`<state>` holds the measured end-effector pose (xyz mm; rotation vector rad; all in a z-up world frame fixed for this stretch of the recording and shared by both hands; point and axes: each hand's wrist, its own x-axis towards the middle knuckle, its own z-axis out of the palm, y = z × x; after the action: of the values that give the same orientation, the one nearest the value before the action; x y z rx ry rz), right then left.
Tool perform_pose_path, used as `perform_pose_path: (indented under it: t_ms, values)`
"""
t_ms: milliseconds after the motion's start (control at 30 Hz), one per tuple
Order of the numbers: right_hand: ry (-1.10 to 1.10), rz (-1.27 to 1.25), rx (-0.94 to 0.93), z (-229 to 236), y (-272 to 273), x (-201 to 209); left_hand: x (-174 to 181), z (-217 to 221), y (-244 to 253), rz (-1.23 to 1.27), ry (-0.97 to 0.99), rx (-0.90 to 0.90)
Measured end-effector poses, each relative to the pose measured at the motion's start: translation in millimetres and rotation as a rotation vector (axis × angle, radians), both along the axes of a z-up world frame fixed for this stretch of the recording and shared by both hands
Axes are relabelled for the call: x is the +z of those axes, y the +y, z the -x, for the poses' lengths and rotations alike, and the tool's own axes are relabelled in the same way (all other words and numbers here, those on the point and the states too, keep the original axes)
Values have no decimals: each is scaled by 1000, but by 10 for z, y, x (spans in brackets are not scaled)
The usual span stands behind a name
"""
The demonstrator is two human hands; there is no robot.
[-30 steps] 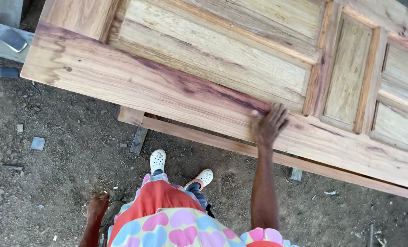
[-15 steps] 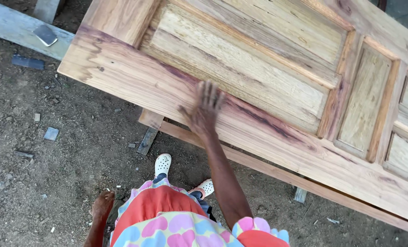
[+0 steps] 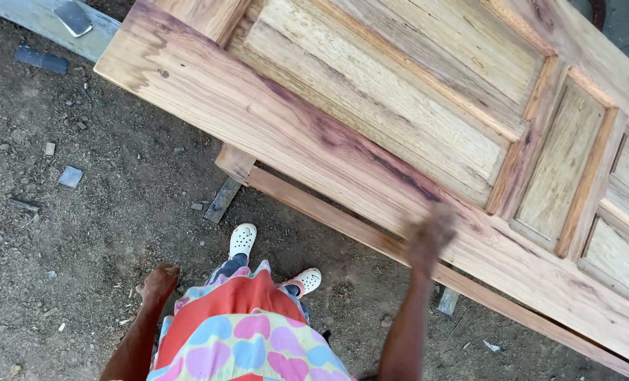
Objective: Manually sanding a wooden door using a piece of sandpaper.
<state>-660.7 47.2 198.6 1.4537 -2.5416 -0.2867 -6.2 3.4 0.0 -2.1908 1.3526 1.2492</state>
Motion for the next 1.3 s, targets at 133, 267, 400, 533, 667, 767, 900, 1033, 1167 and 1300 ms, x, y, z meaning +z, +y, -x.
perform_pose_path:
  t_ms: [133,267,400,533,667,767,900,1033,1167,1300]
  values:
    - [-273,309,-331,513,26,-221,11,-11,-22,108,13,50]
    - [-194,100,-220,-614,-764,58,93,-134,132,-18,21,91]
    - [-292,71,-23,-1394,-1419,5,17,-318,343,-11,12,157]
    - [-355,146,216,-2022,-1911,-37,98,-421,450,-114,-29,183]
    - [-370,124,288,-2486,-2224,162,510,-187,22,113,-65,90]
    - [-470,102,324,-2326,-2196,65,1032,232,-398,259,-76,3]
    - [-859,488,270,-1634,-1863,249,2411,1347,-1327,830,109,-140]
    - [-438,372,-366,-490,-969,201,2750,2560,-1640,1056,216,-589]
    - [-447,387,-596,164,-112,228,2513,3363,-1732,986,337,-614]
    - [-448,408,-606,536,166,199,2311,3609,-1737,1080,174,-592]
